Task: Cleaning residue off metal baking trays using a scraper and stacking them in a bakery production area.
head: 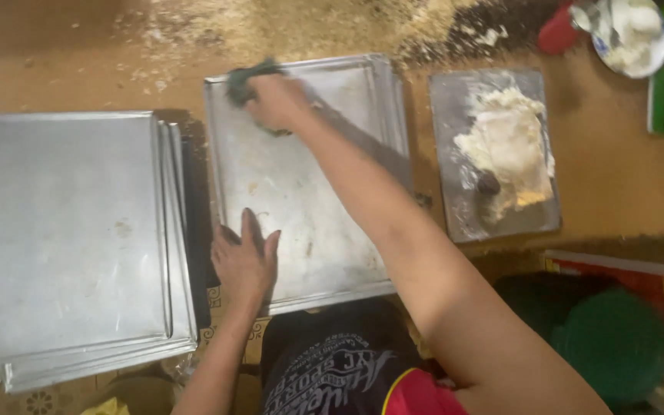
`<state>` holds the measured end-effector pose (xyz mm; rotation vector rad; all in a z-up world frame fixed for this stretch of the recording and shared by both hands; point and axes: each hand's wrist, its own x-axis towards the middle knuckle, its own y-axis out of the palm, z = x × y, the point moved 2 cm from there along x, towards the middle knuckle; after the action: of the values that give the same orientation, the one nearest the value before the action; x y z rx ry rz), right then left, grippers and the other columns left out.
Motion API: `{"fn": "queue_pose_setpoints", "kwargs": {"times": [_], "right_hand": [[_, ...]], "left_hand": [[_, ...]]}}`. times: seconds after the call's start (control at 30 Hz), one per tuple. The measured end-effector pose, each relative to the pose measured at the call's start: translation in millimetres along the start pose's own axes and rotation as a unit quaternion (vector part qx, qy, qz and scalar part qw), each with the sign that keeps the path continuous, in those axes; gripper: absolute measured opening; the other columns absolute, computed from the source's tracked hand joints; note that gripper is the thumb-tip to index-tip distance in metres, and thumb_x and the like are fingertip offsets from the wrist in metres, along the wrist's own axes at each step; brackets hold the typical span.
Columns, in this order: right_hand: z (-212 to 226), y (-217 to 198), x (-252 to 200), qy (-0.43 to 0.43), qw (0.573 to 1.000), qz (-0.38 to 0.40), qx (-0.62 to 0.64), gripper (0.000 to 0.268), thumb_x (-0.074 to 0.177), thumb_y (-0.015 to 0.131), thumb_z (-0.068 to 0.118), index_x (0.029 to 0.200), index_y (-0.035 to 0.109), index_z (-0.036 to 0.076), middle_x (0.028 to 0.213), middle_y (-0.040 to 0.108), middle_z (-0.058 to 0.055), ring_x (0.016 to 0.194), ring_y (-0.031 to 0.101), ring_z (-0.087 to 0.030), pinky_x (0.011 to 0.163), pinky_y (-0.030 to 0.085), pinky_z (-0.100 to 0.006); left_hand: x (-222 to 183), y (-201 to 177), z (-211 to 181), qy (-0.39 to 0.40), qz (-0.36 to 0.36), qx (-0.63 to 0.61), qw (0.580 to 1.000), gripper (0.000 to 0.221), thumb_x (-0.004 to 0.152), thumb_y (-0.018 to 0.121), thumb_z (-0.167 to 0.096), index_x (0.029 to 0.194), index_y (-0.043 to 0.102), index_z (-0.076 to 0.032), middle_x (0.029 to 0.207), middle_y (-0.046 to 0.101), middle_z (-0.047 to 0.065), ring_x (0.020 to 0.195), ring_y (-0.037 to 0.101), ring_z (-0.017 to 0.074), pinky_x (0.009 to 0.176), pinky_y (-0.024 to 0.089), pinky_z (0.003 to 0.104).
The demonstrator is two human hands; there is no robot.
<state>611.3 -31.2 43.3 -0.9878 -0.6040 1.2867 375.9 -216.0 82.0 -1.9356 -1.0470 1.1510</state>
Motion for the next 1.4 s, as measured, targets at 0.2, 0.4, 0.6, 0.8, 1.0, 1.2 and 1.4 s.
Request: {"fn": "queue_pose_setpoints", "kwargs": {"times": [0.2, 0.4, 0.6, 0.8, 1.0, 1.2, 1.4], "right_hand": [[-74.4, -115.0, -110.5, -0.129, 0.930, -0.321, 0.128, 0.033, 0.086, 0.064, 0.009, 0.119, 0.069, 0.016, 0.117, 0.073, -0.007, 0.110, 0.068, -0.028, 0.095, 0.051, -0.042], [-222.5, -83.5, -191.6, 0.060, 0.969, -0.231, -0.066, 0.043, 0.096, 0.067, 0.019, 0.134, 0.054, 0.006, 0.132, 0.052, -0.024, 0.123, 0.049, -0.041, 0.101, 0.038, -0.056], [-262.4, 22.5, -276.7, 0.008, 0.960, 0.181, -0.212, 0.072, 0.080, 0.077, 0.011, 0.147, 0.052, 0.007, 0.148, 0.050, -0.021, 0.140, 0.047, -0.036, 0.112, 0.038, -0.054], [-229.9, 4.7, -259.7, 0.017, 0.940, 0.184, -0.285, 0.052, 0.093, 0.055, 0.006, 0.143, 0.049, -0.007, 0.141, 0.053, -0.036, 0.130, 0.056, -0.047, 0.098, 0.054, -0.049], [-321.4, 32.5, -225.0, 0.150, 0.983, 0.032, -0.103, 0.034, 0.088, 0.061, 0.005, 0.122, 0.065, 0.001, 0.117, 0.069, -0.024, 0.114, 0.067, -0.039, 0.093, 0.054, -0.050], [-142.2, -75.2, -298.3, -0.078, 0.969, -0.222, -0.077, 0.009, 0.088, 0.062, 0.007, 0.092, 0.068, 0.011, 0.083, 0.061, -0.013, 0.081, 0.061, -0.033, 0.077, 0.049, -0.042], [-114.3, 17.7, -219.8, -0.246, 0.934, -0.007, -0.259, 0.026, 0.088, 0.068, 0.022, 0.112, 0.066, 0.011, 0.101, 0.063, -0.013, 0.099, 0.062, -0.034, 0.092, 0.047, -0.052]], "left_hand": [[4.7, 20.2, 12.7, 0.016, -0.084, 0.027, 0.996, 0.077, 0.096, 0.057, -0.054, 0.158, 0.034, -0.014, 0.152, 0.028, 0.043, 0.139, 0.033, 0.0551, 0.111, 0.031, 0.064], [-2.8, 11.8, 0.2, -0.012, -0.065, 0.043, 0.997, 0.079, 0.097, 0.056, -0.057, 0.159, 0.036, -0.013, 0.153, 0.029, 0.038, 0.137, 0.040, 0.0544, 0.107, 0.037, 0.065], [-5.1, 4.0, -14.5, -0.063, -0.052, 0.030, 0.996, 0.081, 0.097, 0.060, -0.055, 0.161, 0.034, -0.013, 0.153, 0.031, 0.034, 0.138, 0.044, 0.0522, 0.109, 0.039, 0.065], [-5.8, -0.5, -13.7, -0.058, -0.065, -0.065, 0.994, 0.093, 0.093, 0.068, -0.051, 0.163, 0.023, -0.011, 0.154, 0.032, 0.029, 0.139, 0.043, 0.0484, 0.110, 0.041, 0.062], [-17.0, -11.2, 21.0, 0.006, -0.090, -0.225, 0.970, 0.084, 0.098, 0.067, -0.035, 0.160, 0.020, -0.005, 0.156, 0.035, 0.028, 0.142, 0.039, 0.0473, 0.117, 0.036, 0.060], [-46.3, -11.7, 64.7, -0.045, -0.033, -0.282, 0.958, 0.083, 0.090, 0.071, -0.041, 0.158, 0.035, -0.009, 0.153, 0.044, 0.020, 0.142, 0.041, 0.0404, 0.117, 0.037, 0.056], [-34.7, 37.4, 112.0, 0.003, 0.017, -0.253, 0.967, 0.063, 0.092, 0.069, -0.036, 0.150, 0.051, -0.018, 0.154, 0.048, 0.015, 0.145, 0.041, 0.0374, 0.121, 0.034, 0.053]]}}
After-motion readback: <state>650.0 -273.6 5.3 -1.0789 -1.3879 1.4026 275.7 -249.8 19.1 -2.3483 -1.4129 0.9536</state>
